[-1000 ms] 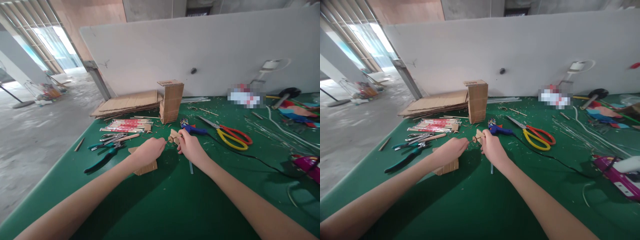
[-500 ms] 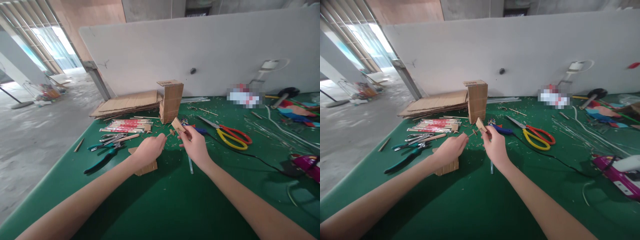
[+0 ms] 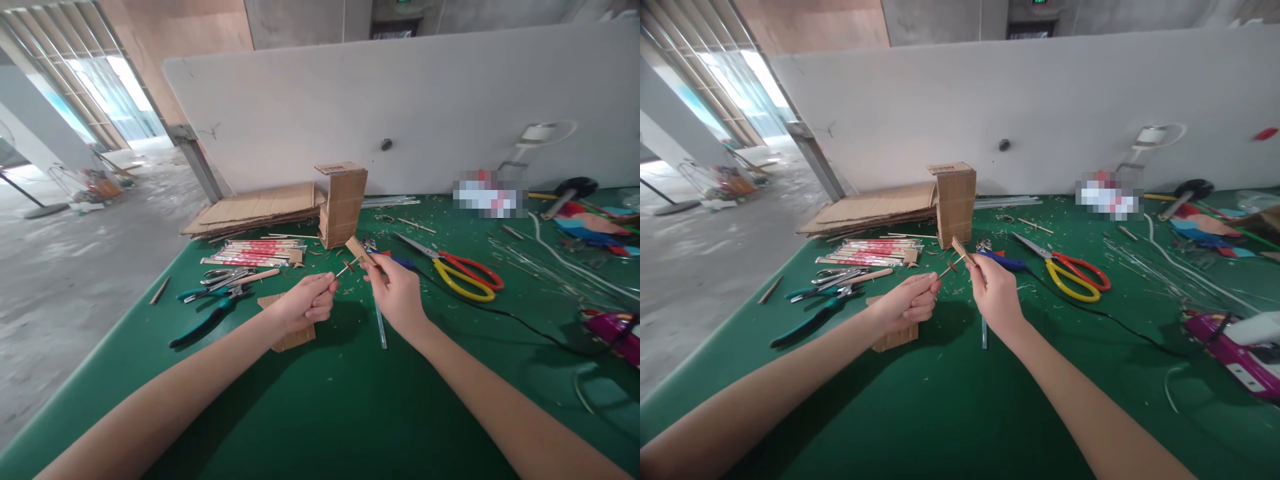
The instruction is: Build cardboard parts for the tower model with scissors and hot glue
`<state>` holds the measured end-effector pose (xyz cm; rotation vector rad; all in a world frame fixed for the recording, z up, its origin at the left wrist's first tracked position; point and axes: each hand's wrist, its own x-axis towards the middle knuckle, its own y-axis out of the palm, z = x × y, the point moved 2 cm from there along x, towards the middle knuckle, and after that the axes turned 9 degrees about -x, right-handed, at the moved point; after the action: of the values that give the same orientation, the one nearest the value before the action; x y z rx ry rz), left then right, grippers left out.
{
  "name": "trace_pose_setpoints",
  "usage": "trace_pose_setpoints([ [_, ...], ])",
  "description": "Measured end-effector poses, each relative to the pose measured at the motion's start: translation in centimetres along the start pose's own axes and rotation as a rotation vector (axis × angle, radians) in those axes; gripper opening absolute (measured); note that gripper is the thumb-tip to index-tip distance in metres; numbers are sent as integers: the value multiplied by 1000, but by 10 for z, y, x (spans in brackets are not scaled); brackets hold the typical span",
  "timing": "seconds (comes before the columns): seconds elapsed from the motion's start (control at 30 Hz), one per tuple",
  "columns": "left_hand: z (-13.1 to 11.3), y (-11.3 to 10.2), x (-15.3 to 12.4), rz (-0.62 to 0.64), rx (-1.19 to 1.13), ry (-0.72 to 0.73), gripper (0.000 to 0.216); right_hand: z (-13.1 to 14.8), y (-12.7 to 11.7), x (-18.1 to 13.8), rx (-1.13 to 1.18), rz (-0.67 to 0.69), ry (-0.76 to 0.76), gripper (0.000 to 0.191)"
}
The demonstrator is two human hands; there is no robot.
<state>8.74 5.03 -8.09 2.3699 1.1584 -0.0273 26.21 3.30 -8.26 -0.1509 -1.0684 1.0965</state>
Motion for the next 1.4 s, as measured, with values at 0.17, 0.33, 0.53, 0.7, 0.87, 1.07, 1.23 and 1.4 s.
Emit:
trace_pose_setpoints([
  [0.17, -1, 3, -2, 17, 15, -13, 28, 5, -5, 1, -94, -49, -131, 21],
  [0.33, -6, 4, -2, -207, 727, 272, 32, 5, -7, 3, -171, -105, -239, 18],
  [0.53, -6, -1, -5, -339, 1641, 437, 31, 3, -3, 2, -182, 24, -157, 15],
  [0.7, -1, -3, -5, -308, 1936, 356, 33, 2, -2, 1, -157, 118, -90, 16],
  [0.87, 0, -5, -7, -206, 2043, 378, 24, -1, -1, 1, -117, 221, -52, 18],
  [1.07, -5, -6, -3, -290, 1603, 399, 28, -1, -2, 0, -124, 236, -69, 19],
  [1.23, -5, -6, 4, -209, 761, 235, 34, 1, -3, -2, -178, 143, -135, 15],
  [1.4, 0, -8, 5, -95, 95, 18, 32, 4, -3, -3, -203, 44, -215, 13],
])
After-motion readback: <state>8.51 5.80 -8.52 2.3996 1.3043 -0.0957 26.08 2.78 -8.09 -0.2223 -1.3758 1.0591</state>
